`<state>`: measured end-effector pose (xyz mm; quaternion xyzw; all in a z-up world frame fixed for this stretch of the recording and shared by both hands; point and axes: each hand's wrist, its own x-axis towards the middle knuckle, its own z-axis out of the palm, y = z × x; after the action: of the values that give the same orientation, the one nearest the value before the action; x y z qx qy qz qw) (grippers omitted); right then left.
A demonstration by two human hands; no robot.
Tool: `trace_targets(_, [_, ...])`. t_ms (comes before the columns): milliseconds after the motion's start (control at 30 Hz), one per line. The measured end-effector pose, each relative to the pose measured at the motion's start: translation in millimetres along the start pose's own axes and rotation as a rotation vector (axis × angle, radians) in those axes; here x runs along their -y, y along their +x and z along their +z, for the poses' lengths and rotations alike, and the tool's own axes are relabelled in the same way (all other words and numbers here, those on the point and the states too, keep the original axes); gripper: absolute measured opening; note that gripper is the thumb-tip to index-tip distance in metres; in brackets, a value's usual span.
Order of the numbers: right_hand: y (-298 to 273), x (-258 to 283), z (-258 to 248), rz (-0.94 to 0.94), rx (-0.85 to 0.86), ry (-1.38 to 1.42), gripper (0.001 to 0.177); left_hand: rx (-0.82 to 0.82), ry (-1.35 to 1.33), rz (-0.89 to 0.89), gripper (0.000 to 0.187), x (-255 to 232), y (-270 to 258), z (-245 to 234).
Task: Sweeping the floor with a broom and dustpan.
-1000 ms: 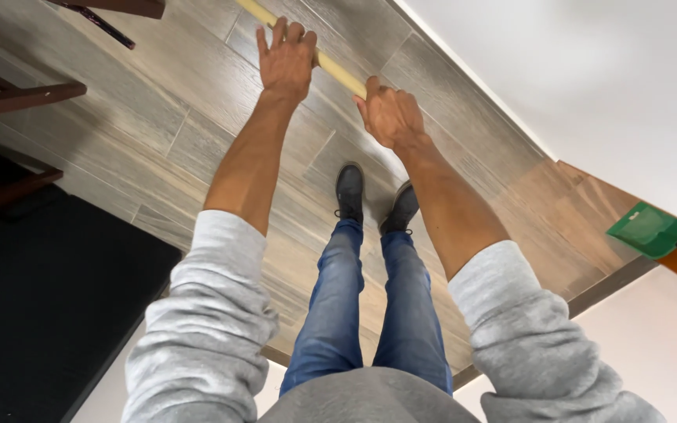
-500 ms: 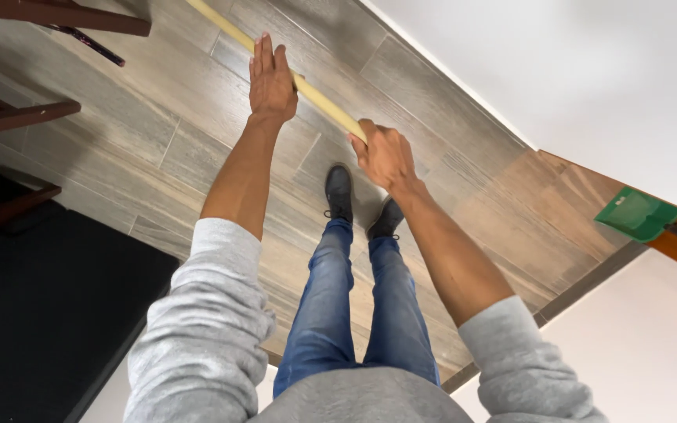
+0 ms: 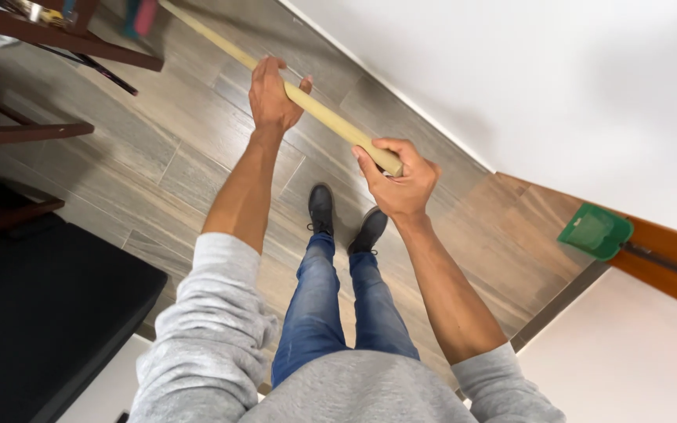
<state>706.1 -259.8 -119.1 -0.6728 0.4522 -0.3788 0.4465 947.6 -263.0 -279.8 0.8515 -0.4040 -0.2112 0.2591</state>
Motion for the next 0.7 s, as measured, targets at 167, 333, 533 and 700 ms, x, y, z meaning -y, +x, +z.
trace_targets(167, [27.0, 48.5, -14.2, -0.3, -0.049, -0.013, 0.025, -0.064, -0.134, -0.168, 0.057, -61.5, -33.1, -38.3])
trace_targets(333, [50.3, 76.5, -19.2, -0.537, 0.094, 0.018, 0.02, -0.175, -0.179, -0.102, 0.062, -99.8, -53.1, -50.7])
trace_targets(533, [76.5, 96.4, -31.4, -0.273, 0.353, 0.601, 0.053, -0.159, -0.205, -0.181, 0.059, -151.4, -58.9, -63.7])
trace_targets(700, [89.6, 160.9, -44.4, -0.304, 0.369, 0.553, 0.054, -0.022, -0.13, -0.198, 0.043, -196.9, -68.7, -103.6])
